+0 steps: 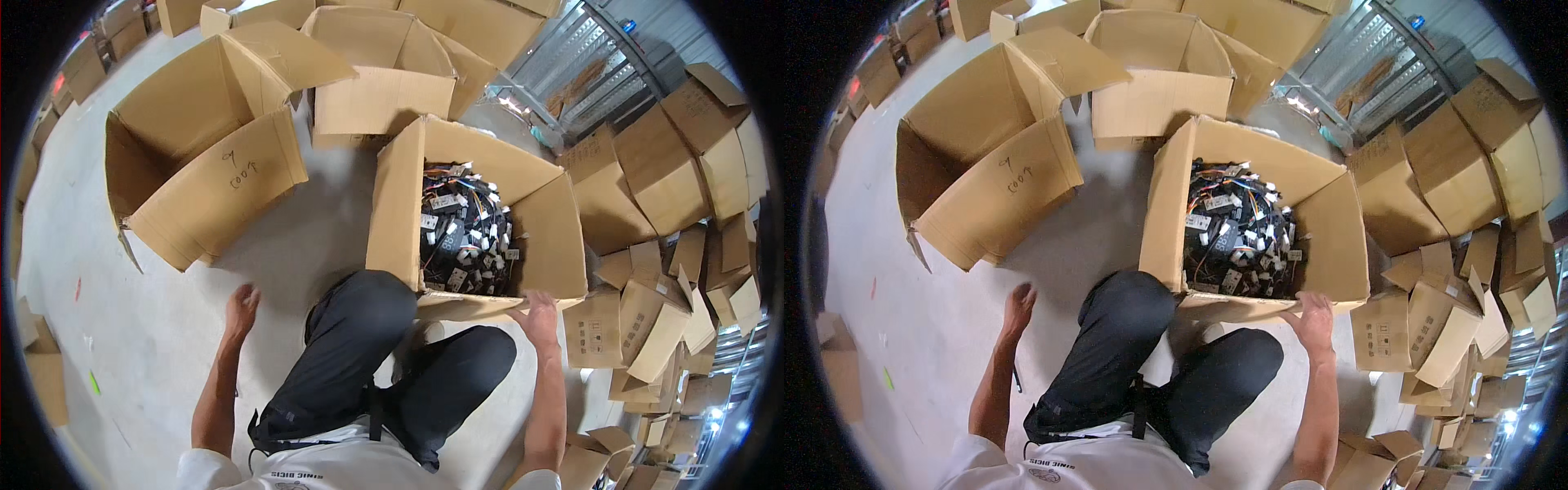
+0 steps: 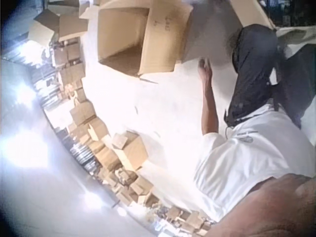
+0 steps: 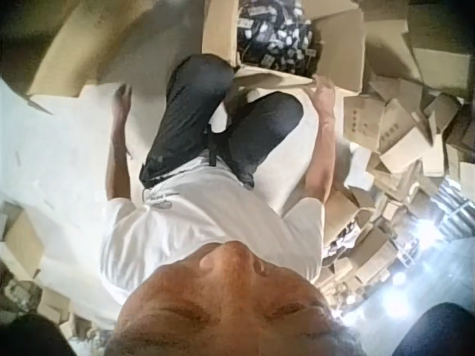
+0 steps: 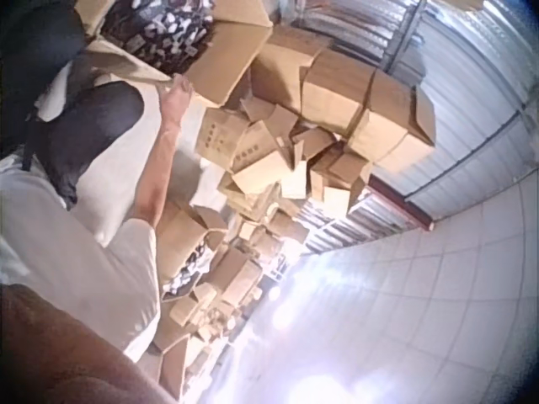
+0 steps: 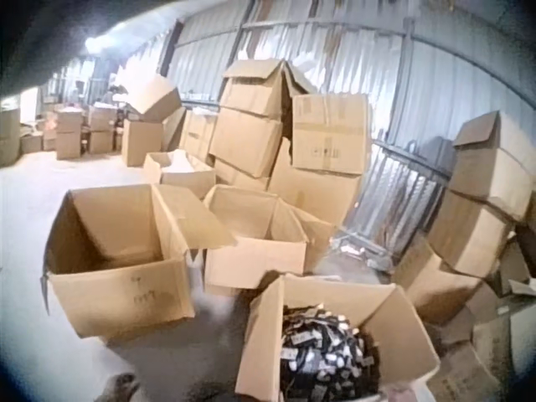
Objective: The person bundles electronic wire harnesses by picking them from a cardboard box, gathering them together, securing each group with a rubber band, and placing the bundles into another box.
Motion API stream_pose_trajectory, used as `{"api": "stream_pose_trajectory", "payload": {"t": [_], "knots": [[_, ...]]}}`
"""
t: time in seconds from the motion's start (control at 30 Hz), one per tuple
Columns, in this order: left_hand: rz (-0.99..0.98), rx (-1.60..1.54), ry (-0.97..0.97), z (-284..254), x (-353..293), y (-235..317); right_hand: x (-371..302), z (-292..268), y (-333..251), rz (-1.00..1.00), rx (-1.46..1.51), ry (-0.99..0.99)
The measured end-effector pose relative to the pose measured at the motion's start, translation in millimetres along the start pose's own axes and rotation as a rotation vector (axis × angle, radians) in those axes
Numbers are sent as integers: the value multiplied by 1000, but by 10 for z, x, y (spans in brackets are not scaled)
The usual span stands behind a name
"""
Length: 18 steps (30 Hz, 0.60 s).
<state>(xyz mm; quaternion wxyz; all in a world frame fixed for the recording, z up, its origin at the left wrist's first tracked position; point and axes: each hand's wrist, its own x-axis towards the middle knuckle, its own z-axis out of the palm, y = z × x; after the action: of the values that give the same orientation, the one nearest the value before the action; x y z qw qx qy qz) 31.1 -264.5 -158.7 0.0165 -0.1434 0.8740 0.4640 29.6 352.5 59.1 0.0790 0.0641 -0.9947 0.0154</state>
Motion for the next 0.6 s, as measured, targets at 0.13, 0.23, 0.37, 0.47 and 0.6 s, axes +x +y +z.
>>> {"api": "stream_pose_trajectory", "payload": {"t": [0.13, 0.23, 0.37, 0.47, 0.6], "knots": [[252, -233, -267, 173, 388, 1977, 171, 64, 218, 60, 6, -212], [352, -198, -397, 600, 679, 2707, 111, 34, 735, -16, -59, -181], [100, 60, -638, 1306, 953, 3380, -101, 134, 1585, 68, -212, -180], [94, -18, -598, 1697, 1058, 3262, -17, 249, 1719, 194, -181, -230], [69, -84, -623, 1834, 978, 3377, -347, 190, 1866, 277, -123, -130]]}}
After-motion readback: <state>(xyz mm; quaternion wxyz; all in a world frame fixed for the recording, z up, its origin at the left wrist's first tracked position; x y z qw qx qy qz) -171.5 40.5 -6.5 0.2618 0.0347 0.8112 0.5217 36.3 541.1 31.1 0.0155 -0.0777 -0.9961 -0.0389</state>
